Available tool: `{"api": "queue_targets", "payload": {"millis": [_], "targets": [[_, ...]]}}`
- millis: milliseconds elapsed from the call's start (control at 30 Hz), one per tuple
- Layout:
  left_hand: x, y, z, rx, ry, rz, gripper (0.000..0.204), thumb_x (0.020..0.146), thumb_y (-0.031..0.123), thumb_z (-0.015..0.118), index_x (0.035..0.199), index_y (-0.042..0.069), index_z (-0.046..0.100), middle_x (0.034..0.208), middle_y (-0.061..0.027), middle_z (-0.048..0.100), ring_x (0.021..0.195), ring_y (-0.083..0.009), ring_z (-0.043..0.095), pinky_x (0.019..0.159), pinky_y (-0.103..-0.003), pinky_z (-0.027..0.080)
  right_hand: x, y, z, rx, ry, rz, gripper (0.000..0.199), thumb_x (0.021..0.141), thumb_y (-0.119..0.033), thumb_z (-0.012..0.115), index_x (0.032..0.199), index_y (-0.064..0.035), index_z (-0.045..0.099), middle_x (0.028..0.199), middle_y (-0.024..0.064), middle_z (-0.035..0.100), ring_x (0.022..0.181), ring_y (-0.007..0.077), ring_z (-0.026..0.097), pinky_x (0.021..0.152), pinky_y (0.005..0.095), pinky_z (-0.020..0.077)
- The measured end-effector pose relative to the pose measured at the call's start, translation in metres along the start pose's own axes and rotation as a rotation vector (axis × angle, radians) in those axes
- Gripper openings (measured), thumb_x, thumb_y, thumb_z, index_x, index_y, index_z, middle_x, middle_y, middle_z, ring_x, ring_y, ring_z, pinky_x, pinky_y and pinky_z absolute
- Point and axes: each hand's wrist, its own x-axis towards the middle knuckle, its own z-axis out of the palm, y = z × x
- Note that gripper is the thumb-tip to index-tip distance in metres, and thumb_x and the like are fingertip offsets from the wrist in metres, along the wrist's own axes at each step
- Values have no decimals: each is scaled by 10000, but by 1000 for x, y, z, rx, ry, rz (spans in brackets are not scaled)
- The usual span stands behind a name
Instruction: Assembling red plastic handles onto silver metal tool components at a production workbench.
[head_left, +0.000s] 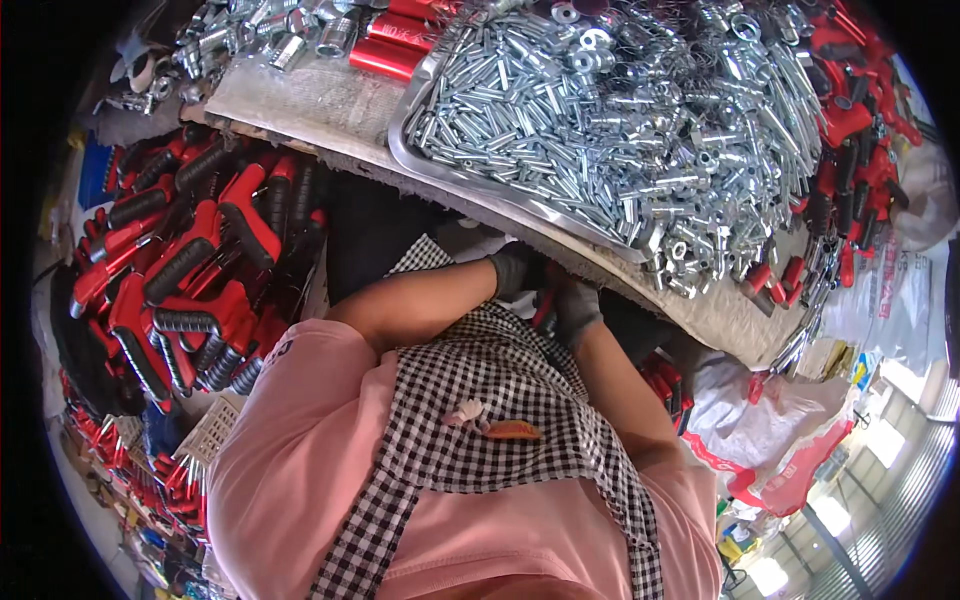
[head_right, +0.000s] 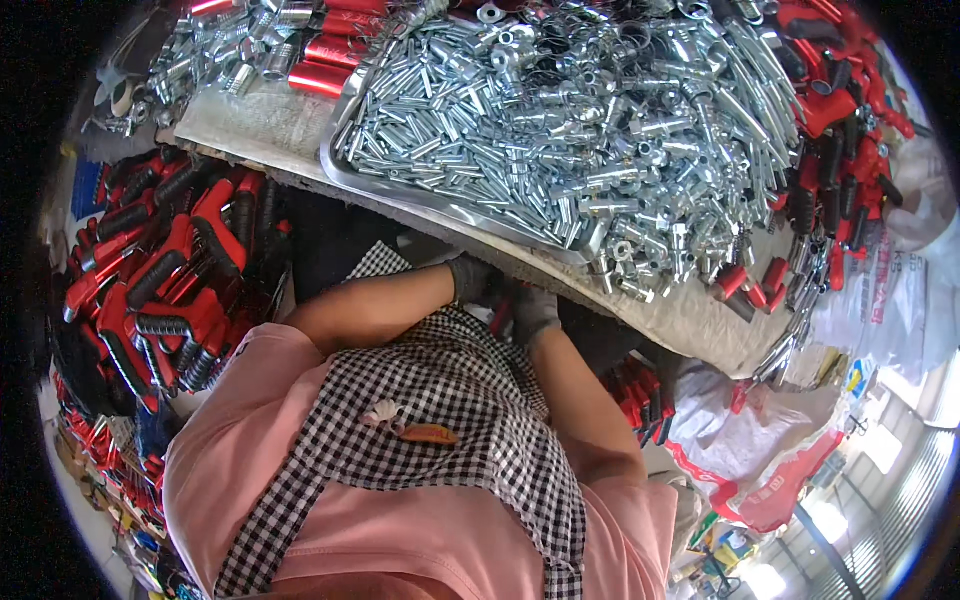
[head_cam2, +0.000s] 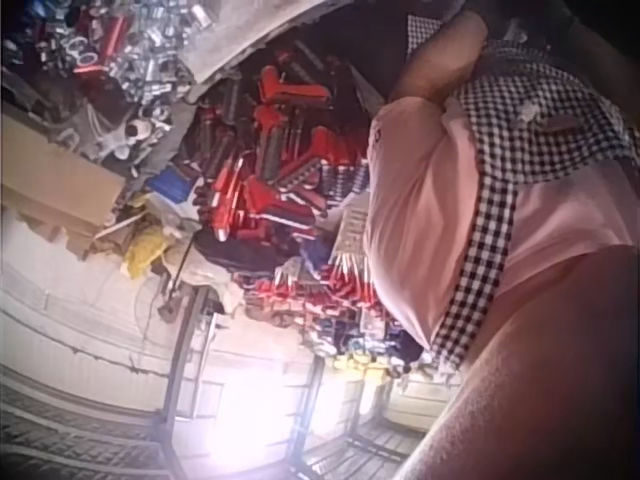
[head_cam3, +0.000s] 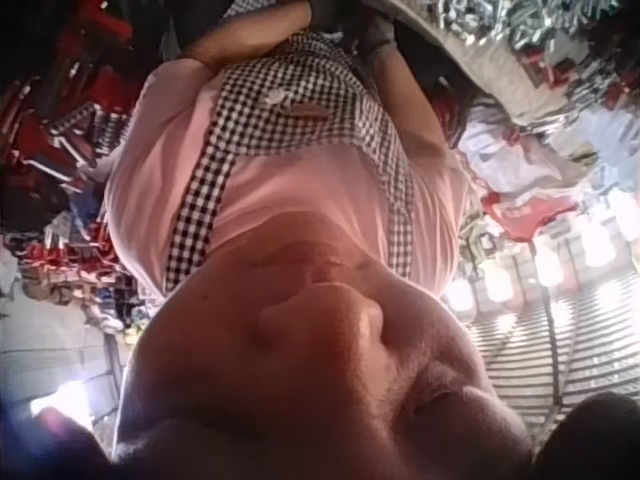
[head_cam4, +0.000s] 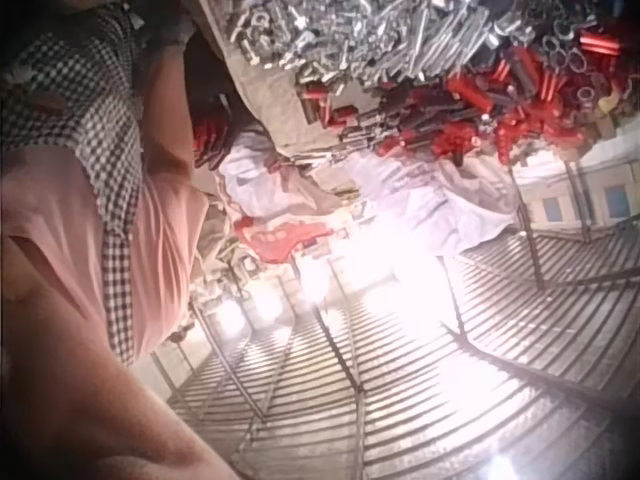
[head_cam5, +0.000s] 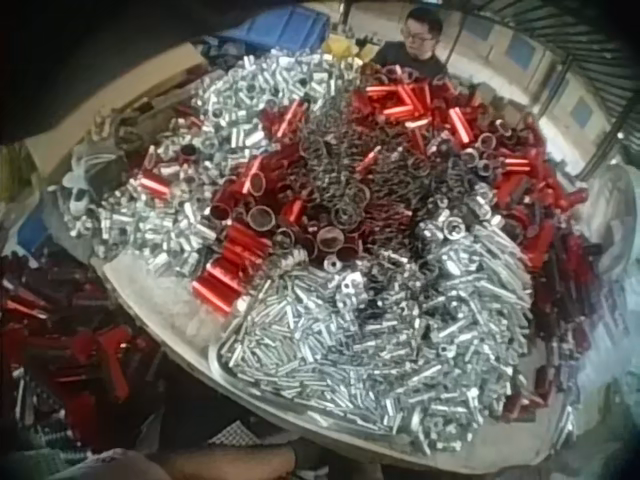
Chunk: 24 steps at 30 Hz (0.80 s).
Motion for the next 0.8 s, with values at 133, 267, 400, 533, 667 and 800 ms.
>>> {"api": "queue_targets", "payload": {"millis": [133,267,400,533,667,800], "targets": [[4,1,-71,921,-66,274,345,923,308,474,1180,91,552,1107,-90,627,963,-196,597,802,-399,492,45,-15,10,110,381,-320,287,941,-141,502,1193,-12,546,1039,174,624,942,274,599,820,335,495],[26,48,-31,1966,-185,723,349,927,331,424,1122,87,581,1049,-69,646,944,-186,595,789,-411,482,74,-51,60,74,592,-421,300,936,-156,505,1198,-15,545,1047,172,625,942,277,601,816,339,497],[0,17,5,2189,-246,802,393,935,359,395,1170,85,549,1090,-90,630,981,-210,587,833,-423,469,62,-53,57,45,734,-487,314,932,-171,509,1204,-19,544,1056,169,625,941,279,603,812,343,500],[-37,-14,11,2331,-200,876,439,943,388,366,1218,82,518,1131,-111,615,1019,-233,580,877,-435,455,29,-34,73,-12,762,-558,327,927,-186,512,1209,-22,543,1064,167,626,941,282,605,808,347,502],[-66,20,-1,2442,-161,900,485,951,417,336,1266,80,487,1172,-133,599,1057,-257,572,921,-448,442,54,-60,81,-72,758,-581,341,923,-202,515,1214,-25,542,1072,165,627,941,285,607,804,350,505],[-94,25,0,2549,-95,912,533,958,446,307,1314,78,455,1213,-154,583,1094,-281,564,965,-460,428,41,-55,97,-124,731,-612,355,919,-217,519,1219,-29,541,1081,163,627,941,288,609,800,354,508]]}}
